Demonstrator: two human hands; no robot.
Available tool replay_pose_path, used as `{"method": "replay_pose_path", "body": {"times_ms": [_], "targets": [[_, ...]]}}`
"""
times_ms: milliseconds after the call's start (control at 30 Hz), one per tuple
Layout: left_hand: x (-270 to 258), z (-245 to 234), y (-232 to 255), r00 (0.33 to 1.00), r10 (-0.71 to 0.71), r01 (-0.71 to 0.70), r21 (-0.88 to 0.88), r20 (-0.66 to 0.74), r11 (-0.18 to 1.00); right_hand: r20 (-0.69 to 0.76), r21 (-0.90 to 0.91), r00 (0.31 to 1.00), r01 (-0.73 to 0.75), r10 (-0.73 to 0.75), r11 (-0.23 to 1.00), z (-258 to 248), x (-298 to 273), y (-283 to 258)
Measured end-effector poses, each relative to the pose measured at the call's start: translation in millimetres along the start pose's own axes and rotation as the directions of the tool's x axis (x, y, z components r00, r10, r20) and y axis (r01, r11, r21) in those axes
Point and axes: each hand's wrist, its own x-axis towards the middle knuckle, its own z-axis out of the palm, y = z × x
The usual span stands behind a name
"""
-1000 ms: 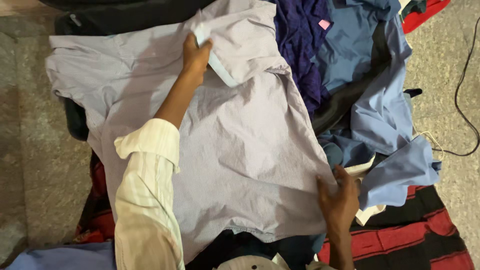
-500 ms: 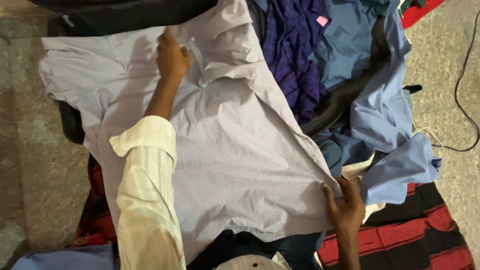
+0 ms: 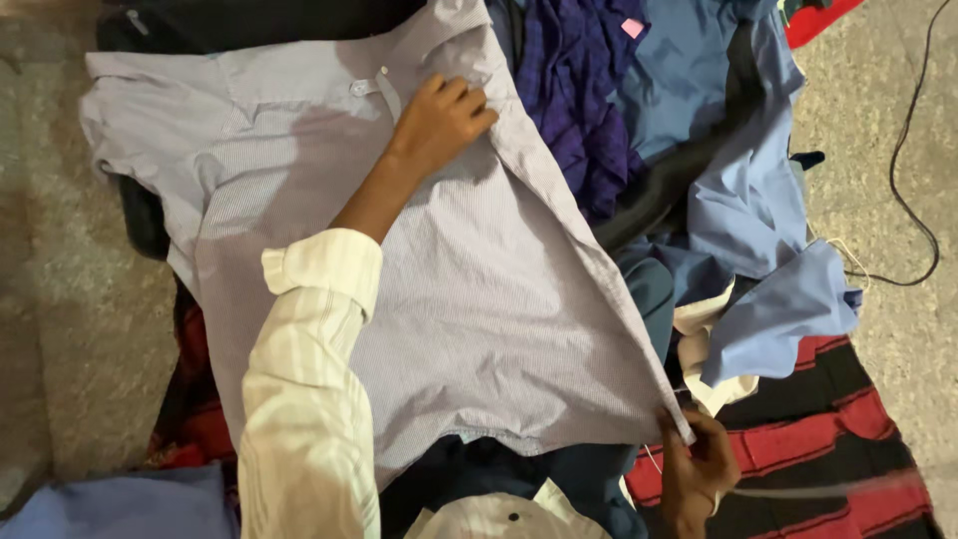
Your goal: The person folds a light purple striped shirt and places it into an open suitcase. They then pick up a dark purple plaid shirt, button it, and fold it. The person is sitting on a rug with other clothes and a suitcase nearby.
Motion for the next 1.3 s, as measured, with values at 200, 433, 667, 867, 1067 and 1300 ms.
{"method": "replay_pose_path", "body": {"times_ms": [200, 433, 667, 867, 1067, 1300], "targets": [[-7.5, -7.0, -22.7, 0.98, -0.159, 0.166, 0.051, -0.123, 0.985, 0.332, -0.135, 0.715, 0.681, -0.615, 0.72, -7.7, -18.7, -45.0], [-21.2, -20.8, -25.9, 0.97, -0.208, 0.221, 0.099, -0.124, 0.97, 0.573, -0.012, 0.433, 0.854, -0.696, 0.521, 13.7, -36.2, -83.7], [-41.3, -35.4, -27.7, 0.969, -0.229, 0.235, -0.058, 0.09, 0.97, 0.79, -0.085, 0.435, 0.775, -0.431, 0.627, 51.0, -43.3, -112.2], [-102.1, -56.5, -61.3, 0.811, -0.524, 0.505, 0.141, 0.261, 0.852, 0.808, 0.033, 0.388, 0.721, -0.443, 0.693, 96.7, -41.8, -160.2], [-239.5, -84.1, -114.1, 0.287, -0.95, 0.948, 0.179, -0.127, 0.263, 0.826, 0.331, 0.214, 0.565, -0.522, 0.755, 156.6, -48.5, -213.3], [-357.5, -81.3, -182.3, -0.596, -0.782, 0.795, -0.002, 0.183, -0.606, 0.872, 0.393, 0.121, 0.403, -0.473, 0.827, 192.3, -58.3, -213.5]]}}
